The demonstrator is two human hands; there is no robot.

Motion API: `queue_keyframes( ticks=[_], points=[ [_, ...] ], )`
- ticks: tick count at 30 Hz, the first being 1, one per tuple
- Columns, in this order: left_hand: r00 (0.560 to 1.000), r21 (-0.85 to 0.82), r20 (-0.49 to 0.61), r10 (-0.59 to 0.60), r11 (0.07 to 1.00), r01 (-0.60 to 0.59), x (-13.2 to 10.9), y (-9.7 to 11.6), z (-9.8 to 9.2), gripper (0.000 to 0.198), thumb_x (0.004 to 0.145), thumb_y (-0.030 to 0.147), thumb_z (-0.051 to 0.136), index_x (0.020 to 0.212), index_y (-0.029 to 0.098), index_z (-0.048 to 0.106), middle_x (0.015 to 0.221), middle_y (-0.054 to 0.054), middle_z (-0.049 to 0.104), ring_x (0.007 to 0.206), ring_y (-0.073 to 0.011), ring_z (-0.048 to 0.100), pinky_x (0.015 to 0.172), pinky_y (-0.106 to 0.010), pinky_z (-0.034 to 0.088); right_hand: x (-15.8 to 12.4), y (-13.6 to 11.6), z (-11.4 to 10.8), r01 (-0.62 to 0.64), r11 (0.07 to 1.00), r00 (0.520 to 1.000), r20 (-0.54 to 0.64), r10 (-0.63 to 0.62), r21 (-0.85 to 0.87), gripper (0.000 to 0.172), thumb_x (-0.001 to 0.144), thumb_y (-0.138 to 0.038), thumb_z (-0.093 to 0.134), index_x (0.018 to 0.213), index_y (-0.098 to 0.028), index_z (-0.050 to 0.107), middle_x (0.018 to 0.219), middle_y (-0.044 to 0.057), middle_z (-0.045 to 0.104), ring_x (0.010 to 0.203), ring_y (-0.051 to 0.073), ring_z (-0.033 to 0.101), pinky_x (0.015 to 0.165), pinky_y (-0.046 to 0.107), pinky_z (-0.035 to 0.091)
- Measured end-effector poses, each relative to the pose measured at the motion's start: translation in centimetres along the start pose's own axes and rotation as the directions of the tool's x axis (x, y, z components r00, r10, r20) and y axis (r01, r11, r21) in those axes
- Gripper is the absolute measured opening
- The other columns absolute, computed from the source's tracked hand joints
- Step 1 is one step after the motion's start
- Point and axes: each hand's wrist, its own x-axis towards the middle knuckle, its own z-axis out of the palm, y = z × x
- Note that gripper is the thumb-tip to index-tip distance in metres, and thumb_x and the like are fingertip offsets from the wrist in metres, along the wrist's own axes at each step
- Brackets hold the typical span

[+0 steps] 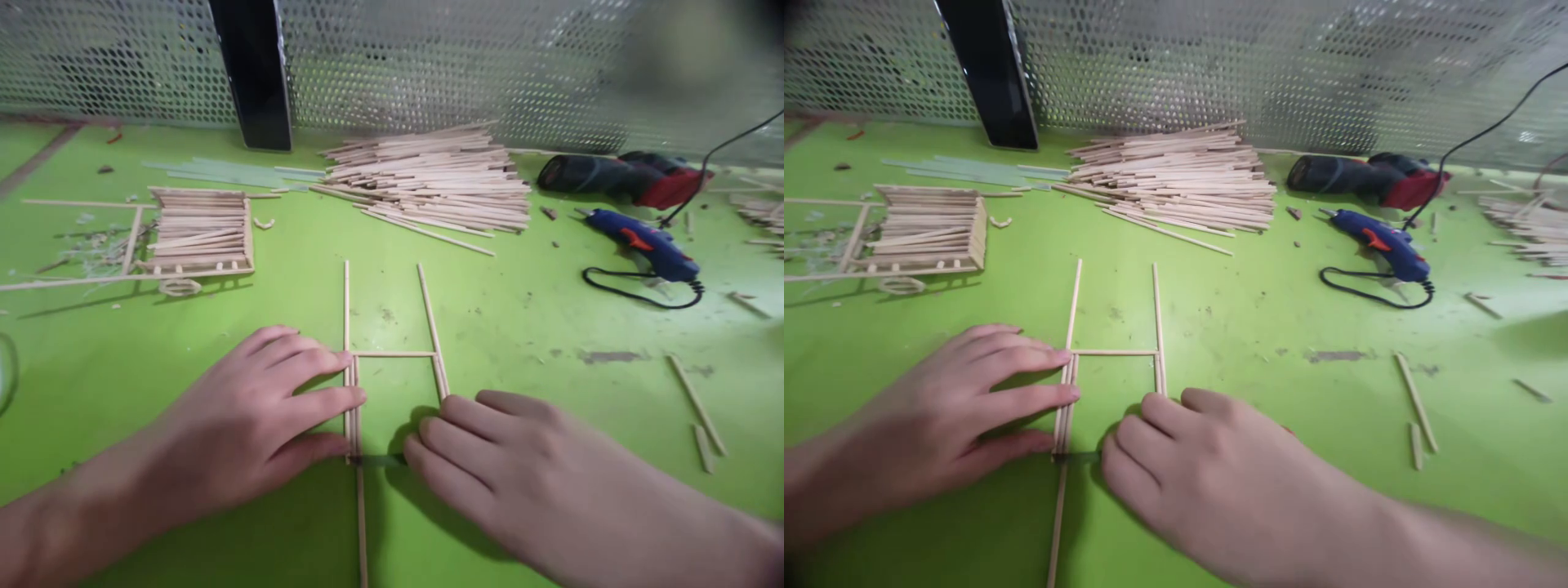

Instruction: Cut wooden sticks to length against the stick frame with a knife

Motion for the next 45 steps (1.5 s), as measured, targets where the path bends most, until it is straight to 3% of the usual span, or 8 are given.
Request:
queue_keyframes(
  ticks=[14,45],
  points=[
    [1.000,0.011,-0.012,-0.023,1.000,0.023,0.22,0.59,-0.22,0.031,0.114,0.042,0.050,0.125,0.026,0.073,0.130,-0.004,0.076,0.118,-0.0258,0.067,0.107,-0.050,0.051,-0.10,0.20,-0.26,-0.019,1.000,0.998,-0.056,0.020,0.013,0.043,0.114,-0.013,0.030,0.100,-0.017,0.071,0.084,0.002,0.069,0.070,0.019,0.053,0.062,0.039,0.037],
    [0.999,0.036,-0.028,-0.018,0.999,0.019,0.10,0.63,-0.20,0.030,0.115,0.041,0.048,0.126,0.027,0.072,0.132,-0.003,0.076,0.120,-0.0243,0.068,0.107,-0.048,0.050,-0.49,0.33,-0.10,-0.006,0.999,0.999,-0.053,0.008,0.039,0.042,0.114,-0.015,0.030,0.102,-0.018,0.070,0.085,0.003,0.070,0.071,0.019,0.055,0.064,0.038,0.037]
  ],
)
